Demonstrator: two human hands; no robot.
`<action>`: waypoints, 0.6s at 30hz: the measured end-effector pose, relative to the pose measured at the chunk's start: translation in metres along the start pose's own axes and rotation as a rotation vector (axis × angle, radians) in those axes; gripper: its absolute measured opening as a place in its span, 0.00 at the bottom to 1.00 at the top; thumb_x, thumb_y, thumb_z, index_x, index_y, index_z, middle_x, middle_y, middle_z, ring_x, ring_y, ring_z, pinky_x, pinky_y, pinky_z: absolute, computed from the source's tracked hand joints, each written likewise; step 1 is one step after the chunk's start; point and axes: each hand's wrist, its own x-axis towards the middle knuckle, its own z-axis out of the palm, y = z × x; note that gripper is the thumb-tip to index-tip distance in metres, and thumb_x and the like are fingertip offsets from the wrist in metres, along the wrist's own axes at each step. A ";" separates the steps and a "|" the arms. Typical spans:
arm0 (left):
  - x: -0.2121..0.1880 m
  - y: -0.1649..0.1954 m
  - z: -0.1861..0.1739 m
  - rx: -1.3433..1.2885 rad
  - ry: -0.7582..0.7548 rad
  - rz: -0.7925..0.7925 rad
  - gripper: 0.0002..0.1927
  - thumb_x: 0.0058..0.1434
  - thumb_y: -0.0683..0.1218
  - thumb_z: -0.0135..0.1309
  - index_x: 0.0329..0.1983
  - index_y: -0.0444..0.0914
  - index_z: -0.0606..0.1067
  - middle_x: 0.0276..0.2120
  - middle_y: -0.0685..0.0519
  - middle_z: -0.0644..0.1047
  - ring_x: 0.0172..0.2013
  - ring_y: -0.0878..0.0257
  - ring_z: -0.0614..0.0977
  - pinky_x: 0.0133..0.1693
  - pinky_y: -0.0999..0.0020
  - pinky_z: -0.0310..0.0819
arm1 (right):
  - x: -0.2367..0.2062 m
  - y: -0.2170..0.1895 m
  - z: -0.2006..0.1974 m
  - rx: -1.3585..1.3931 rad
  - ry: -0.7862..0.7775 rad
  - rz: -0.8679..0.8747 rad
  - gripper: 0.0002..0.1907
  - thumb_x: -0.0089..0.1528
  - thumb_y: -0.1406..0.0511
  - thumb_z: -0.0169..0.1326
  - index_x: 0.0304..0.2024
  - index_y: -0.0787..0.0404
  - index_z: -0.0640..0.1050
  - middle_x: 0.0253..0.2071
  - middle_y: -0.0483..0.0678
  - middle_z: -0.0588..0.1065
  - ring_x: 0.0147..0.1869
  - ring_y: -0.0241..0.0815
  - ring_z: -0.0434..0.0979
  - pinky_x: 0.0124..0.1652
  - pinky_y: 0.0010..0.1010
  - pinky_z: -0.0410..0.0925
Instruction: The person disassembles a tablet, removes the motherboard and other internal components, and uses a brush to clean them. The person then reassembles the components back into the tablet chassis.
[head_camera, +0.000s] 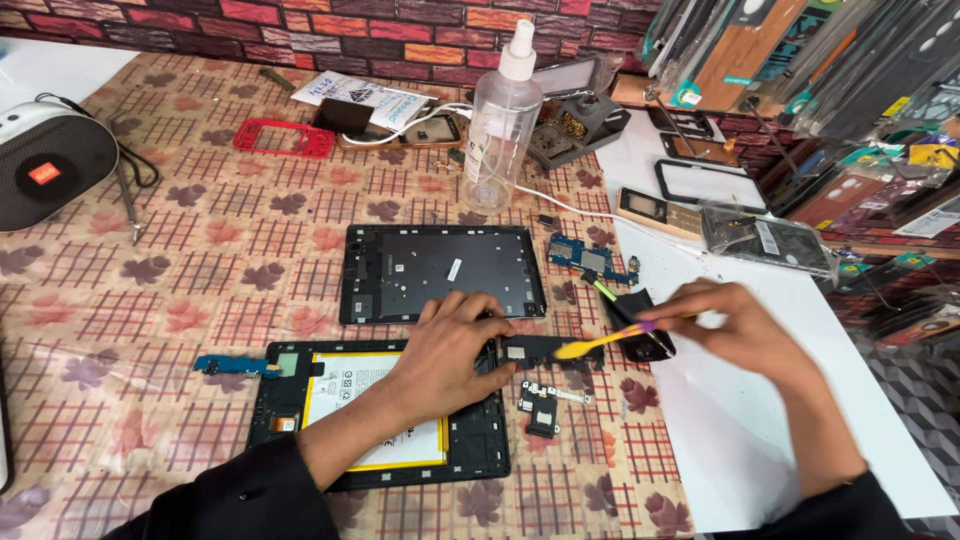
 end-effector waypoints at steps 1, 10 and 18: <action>-0.001 -0.001 0.000 0.015 0.026 0.052 0.20 0.56 0.54 0.62 0.47 0.36 0.80 0.48 0.49 0.74 0.53 0.53 0.71 0.53 0.55 0.62 | -0.003 0.005 -0.012 0.116 0.056 -0.045 0.09 0.58 0.72 0.61 0.40 0.58 0.85 0.40 0.43 0.84 0.44 0.37 0.79 0.48 0.31 0.72; 0.004 -0.010 -0.009 0.254 0.236 0.140 0.07 0.67 0.44 0.52 0.40 0.37 0.78 0.38 0.50 0.79 0.43 0.54 0.78 0.46 0.55 0.71 | 0.003 0.049 -0.006 0.566 0.418 0.142 0.11 0.70 0.66 0.53 0.51 0.65 0.80 0.38 0.45 0.78 0.41 0.33 0.71 0.44 0.26 0.64; -0.001 -0.043 -0.066 0.138 0.326 -0.284 0.09 0.68 0.47 0.50 0.42 0.39 0.78 0.39 0.46 0.81 0.37 0.46 0.83 0.38 0.50 0.77 | 0.005 0.019 0.038 0.251 0.145 0.039 0.13 0.58 0.71 0.60 0.45 0.64 0.83 0.36 0.46 0.81 0.40 0.34 0.76 0.45 0.25 0.69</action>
